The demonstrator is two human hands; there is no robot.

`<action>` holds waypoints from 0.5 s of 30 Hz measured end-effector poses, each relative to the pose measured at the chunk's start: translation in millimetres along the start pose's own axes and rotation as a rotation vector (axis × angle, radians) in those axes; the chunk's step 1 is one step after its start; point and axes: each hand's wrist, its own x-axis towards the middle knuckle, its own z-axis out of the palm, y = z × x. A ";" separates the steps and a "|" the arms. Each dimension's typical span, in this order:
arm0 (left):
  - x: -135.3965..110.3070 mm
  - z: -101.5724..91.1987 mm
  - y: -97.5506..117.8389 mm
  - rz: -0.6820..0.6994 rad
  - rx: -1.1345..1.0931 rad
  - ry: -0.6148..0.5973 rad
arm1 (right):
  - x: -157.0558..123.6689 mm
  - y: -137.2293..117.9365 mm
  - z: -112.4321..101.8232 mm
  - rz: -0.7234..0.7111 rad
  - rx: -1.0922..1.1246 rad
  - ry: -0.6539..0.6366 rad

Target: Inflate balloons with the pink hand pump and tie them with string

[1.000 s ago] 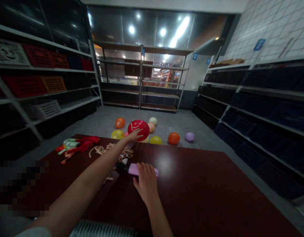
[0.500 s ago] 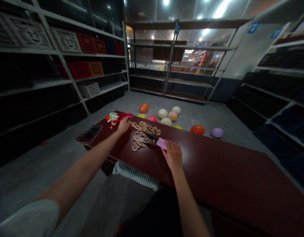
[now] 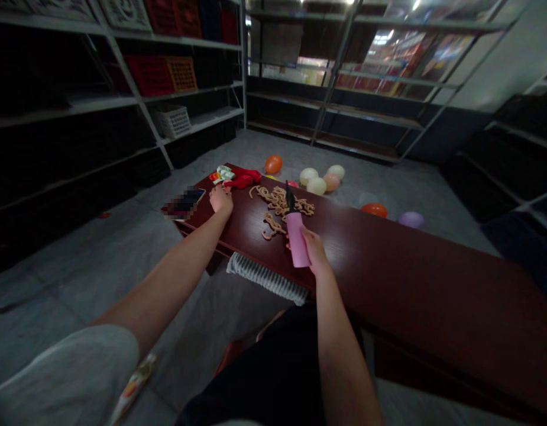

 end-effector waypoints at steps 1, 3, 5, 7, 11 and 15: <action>-0.7 0.1 2.6 -0.019 0.018 0.003 | -1.2 1.7 -1.9 0.015 0.052 0.001; -2.7 -0.8 6.4 -0.045 0.037 0.007 | -2.9 3.9 -5.5 0.010 0.112 0.013; -6.2 -3.5 7.9 -0.056 0.041 -0.006 | -3.0 4.8 -7.7 -0.003 0.154 0.012; -11.4 -8.2 6.7 -0.041 0.033 -0.036 | -2.3 5.0 -8.2 -0.019 0.186 0.005; -25.6 -21.6 -0.8 0.028 -0.093 -0.126 | -1.0 5.5 -8.0 -0.034 0.225 -0.014; -43.9 -34.3 2.3 0.067 -0.371 -0.181 | -2.4 6.3 -9.3 -0.055 0.215 -0.022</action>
